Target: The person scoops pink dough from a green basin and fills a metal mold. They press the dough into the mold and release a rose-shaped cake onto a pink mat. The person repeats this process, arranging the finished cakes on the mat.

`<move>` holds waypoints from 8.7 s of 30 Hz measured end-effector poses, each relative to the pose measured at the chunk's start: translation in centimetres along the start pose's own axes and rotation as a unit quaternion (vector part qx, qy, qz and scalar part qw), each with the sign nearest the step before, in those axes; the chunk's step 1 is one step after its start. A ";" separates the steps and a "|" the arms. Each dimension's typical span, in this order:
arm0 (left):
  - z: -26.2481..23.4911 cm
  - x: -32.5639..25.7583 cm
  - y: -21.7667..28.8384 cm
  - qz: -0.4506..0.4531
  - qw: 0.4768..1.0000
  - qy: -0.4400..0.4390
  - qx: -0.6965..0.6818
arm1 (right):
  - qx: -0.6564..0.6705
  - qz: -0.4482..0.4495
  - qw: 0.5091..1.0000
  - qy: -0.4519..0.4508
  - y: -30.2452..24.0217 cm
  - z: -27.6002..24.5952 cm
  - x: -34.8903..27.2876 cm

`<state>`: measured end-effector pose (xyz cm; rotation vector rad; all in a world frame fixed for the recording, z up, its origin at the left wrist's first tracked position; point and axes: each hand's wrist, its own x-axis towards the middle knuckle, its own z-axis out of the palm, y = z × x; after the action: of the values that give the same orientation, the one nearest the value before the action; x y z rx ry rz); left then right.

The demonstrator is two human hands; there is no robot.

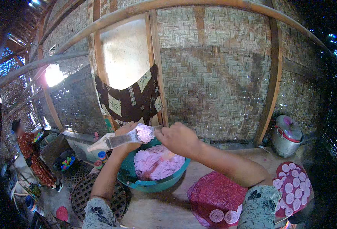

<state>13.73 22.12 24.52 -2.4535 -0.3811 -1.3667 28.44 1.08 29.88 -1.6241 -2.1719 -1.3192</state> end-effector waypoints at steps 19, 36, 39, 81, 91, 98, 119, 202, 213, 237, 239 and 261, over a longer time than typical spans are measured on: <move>0.8 0.6 -5.2 -0.113 0.980 0.133 0.096 | 0.590 0.344 0.730 0.028 -6.0 8.9 -2.7; -1.2 0.5 -7.3 -0.092 0.988 0.117 0.047 | 0.447 0.256 0.839 -0.178 -4.6 15.7 -5.3; -2.7 0.7 -5.6 -0.149 0.984 0.095 -0.013 | 0.184 0.163 0.863 -0.442 -5.0 18.7 -5.4; 4.6 -14.1 33.3 -0.026 0.643 -0.453 -0.617 | 0.396 0.379 0.803 -0.234 -3.7 -12.6 -28.6; -0.3 -4.6 35.8 0.058 0.575 -0.375 -0.724 | 0.902 0.301 0.153 -0.267 -5.9 -11.6 -48.8; 0.2 5.5 42.3 0.001 0.191 -0.154 -0.969 | 0.981 0.184 0.010 -0.067 -11.3 -10.1 -49.0; 28.4 -12.7 36.9 -0.252 -0.121 0.061 -0.958 | 0.663 0.636 0.244 -0.311 -0.5 -0.7 -43.3; 28.1 -6.1 38.7 -0.357 -0.078 -0.014 -0.931 | 0.632 0.640 0.368 -0.235 1.5 -5.7 -42.3; 20.9 1.0 36.1 -0.283 0.081 -0.106 -0.950 | 0.701 0.626 0.340 -0.036 1.5 -6.1 -46.8; 17.0 -17.7 39.5 0.069 0.868 -0.356 -0.339 | 0.855 0.282 -0.016 0.434 -15.6 -3.7 -55.2; 17.0 -17.5 39.4 0.083 0.869 -0.356 -0.335 | 0.853 0.281 -0.014 0.439 -15.7 -3.8 -55.4; 18.7 -14.9 39.6 0.199 0.848 -0.396 -0.291 | 0.856 0.262 -0.018 0.445 -15.5 -2.8 -56.3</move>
<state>35.40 -8.16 -2.93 -3.2557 0.4489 -0.2418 37.90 -41.94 -8.57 0.1447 -0.3991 0.8305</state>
